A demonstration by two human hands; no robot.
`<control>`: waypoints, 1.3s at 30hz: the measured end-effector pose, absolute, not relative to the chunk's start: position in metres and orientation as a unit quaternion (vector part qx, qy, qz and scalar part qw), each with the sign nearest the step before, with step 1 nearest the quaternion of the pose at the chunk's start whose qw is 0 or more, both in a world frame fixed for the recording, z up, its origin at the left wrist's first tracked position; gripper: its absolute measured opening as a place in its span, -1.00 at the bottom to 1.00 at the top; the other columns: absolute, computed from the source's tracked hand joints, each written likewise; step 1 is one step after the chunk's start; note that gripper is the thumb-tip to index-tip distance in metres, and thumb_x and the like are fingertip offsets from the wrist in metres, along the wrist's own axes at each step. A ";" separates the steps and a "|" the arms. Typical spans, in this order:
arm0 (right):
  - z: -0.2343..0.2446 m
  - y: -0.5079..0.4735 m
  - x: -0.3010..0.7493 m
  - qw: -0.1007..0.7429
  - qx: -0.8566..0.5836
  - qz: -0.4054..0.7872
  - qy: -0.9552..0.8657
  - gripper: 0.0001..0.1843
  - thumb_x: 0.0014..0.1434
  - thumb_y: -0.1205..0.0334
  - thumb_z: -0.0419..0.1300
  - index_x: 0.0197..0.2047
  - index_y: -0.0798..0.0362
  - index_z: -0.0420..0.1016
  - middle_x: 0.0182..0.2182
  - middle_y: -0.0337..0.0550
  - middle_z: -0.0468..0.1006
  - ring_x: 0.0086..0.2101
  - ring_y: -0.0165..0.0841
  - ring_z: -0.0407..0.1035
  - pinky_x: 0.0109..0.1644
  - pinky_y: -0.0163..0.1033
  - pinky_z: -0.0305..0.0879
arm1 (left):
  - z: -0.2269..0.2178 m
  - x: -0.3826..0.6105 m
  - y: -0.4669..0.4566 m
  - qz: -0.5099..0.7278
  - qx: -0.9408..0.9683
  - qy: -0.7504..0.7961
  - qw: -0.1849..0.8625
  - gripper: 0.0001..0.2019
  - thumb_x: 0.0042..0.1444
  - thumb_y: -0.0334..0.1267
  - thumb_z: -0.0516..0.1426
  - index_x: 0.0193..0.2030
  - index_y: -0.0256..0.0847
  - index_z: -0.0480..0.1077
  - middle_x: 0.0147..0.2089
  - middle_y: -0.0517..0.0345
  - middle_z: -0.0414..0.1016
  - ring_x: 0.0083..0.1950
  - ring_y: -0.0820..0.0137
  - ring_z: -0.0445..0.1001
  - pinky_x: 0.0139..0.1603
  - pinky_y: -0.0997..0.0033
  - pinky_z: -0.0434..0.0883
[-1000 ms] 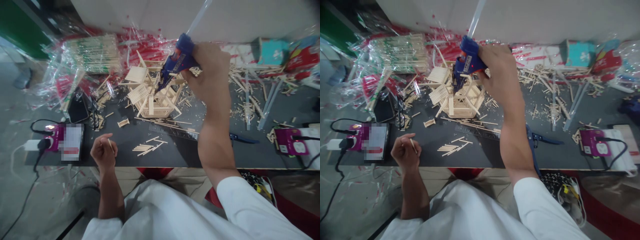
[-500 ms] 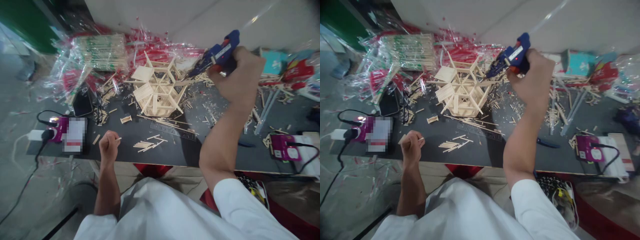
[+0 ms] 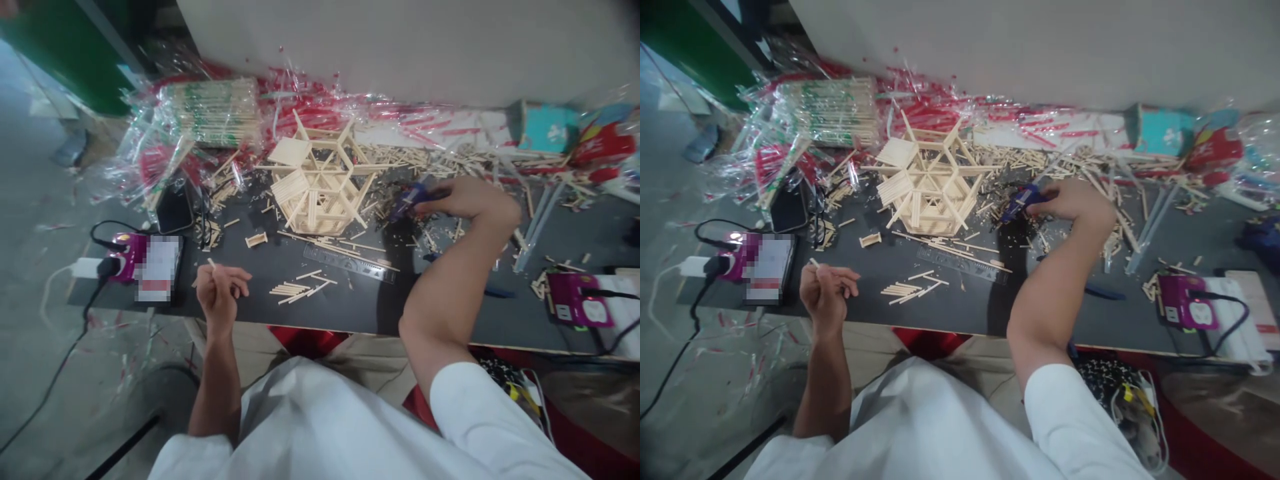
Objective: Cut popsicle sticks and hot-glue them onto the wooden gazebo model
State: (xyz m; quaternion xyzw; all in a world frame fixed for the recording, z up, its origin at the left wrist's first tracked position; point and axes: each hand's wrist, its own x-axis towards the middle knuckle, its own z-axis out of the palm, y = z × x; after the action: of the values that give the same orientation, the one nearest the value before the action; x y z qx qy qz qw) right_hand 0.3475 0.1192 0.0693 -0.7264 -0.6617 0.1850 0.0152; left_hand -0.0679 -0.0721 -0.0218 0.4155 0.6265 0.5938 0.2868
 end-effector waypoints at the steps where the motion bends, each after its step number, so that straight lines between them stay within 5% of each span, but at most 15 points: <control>1: 0.071 0.121 0.343 0.025 -0.735 0.214 -0.643 -0.74 0.16 0.25 0.40 -0.11 0.22 0.71 -0.29 0.01 0.68 -0.40 -0.45 0.42 -0.22 -0.23 0.25 | -0.021 -0.067 -0.073 0.585 0.428 0.630 0.280 -0.53 0.40 0.20 0.05 -0.31 -0.17 0.21 -0.50 0.17 0.55 -0.69 0.52 0.37 -0.68 0.54 0.15; 4: 0.087 0.120 0.324 0.072 -0.760 0.203 -0.613 -0.63 0.23 0.22 0.35 0.04 0.28 0.66 -0.12 0.16 0.68 -0.26 -0.41 0.46 -0.09 -0.19 0.30 | -0.017 -0.063 -0.075 0.574 0.462 0.625 0.258 -0.53 0.34 0.18 0.15 -0.31 -0.25 0.38 -0.48 0.15 0.56 -0.65 0.55 0.38 -0.64 0.55 0.23; 7: 0.114 0.105 0.301 0.166 -0.726 0.143 -0.652 -0.65 0.19 0.30 0.38 0.03 0.29 0.65 -0.20 0.12 0.68 -0.25 -0.38 0.51 -0.03 -0.16 0.36 | -0.013 -0.057 -0.080 0.566 0.471 0.616 0.281 -0.55 0.32 0.14 0.19 -0.21 -0.30 0.51 -0.42 0.06 0.62 -0.60 0.53 0.43 -0.60 0.55 0.30; 12: 0.148 0.062 0.254 0.330 -0.475 0.108 -0.809 -0.88 0.28 0.27 0.33 -0.10 0.00 0.63 -0.28 -0.16 0.69 -0.32 -0.37 0.55 -0.14 -0.19 0.46 | 0.002 -0.037 -0.092 0.584 0.441 0.522 0.439 -0.64 0.38 0.10 0.15 -0.18 -0.18 0.32 -0.37 0.02 0.69 -0.56 0.35 0.58 -0.63 0.51 0.40; 16: 0.148 0.030 0.205 0.243 -0.270 0.134 -0.922 -0.88 0.36 0.27 0.26 -0.06 0.09 0.55 -0.07 -0.05 0.65 -0.16 -0.24 0.55 -0.12 -0.12 0.47 | 0.015 -0.023 -0.090 0.538 0.471 0.487 0.501 -0.64 0.41 0.02 0.13 -0.29 -0.23 0.44 -0.32 -0.05 0.69 -0.43 0.31 0.63 -0.49 0.43 0.51; 21: 0.135 0.008 0.165 0.110 -0.185 0.201 -0.956 -0.82 0.40 0.46 0.09 -0.03 0.18 0.51 -0.02 0.03 0.52 -0.13 -0.29 0.45 -0.19 -0.22 0.35 | 0.021 -0.022 -0.078 0.542 0.510 0.509 0.432 -0.58 0.23 0.10 0.29 -0.41 -0.25 0.53 -0.55 0.16 0.50 -0.54 0.44 0.45 -0.51 0.51 0.40; 32: 0.136 -0.001 0.157 0.072 -0.236 0.201 -0.948 -0.87 0.33 0.51 0.11 -0.12 0.17 0.44 -0.12 0.01 0.49 -0.19 -0.28 0.43 -0.20 -0.20 0.33 | 0.031 -0.024 -0.077 0.521 0.504 0.526 0.444 -0.53 0.21 0.16 0.28 -0.48 -0.23 0.51 -0.55 0.14 0.49 -0.54 0.44 0.43 -0.51 0.49 0.39; 39: 0.118 -0.007 0.157 0.151 -0.212 0.096 -0.961 -0.72 0.40 0.47 0.05 0.10 0.25 0.47 -0.04 0.09 0.57 -0.10 -0.24 0.51 -0.06 -0.13 0.47 | 0.036 -0.027 -0.073 0.489 0.528 0.546 0.429 -0.50 0.28 0.14 0.22 -0.52 -0.22 0.48 -0.59 0.15 0.45 -0.54 0.39 0.47 -0.50 0.45 0.45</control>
State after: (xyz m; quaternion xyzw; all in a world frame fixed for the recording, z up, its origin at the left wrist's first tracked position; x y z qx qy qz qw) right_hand 0.1571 -0.0072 0.1176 -0.2121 -0.9607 0.0960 0.1510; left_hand -0.0272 -0.0725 0.0365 0.5279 0.5465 0.4885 0.4290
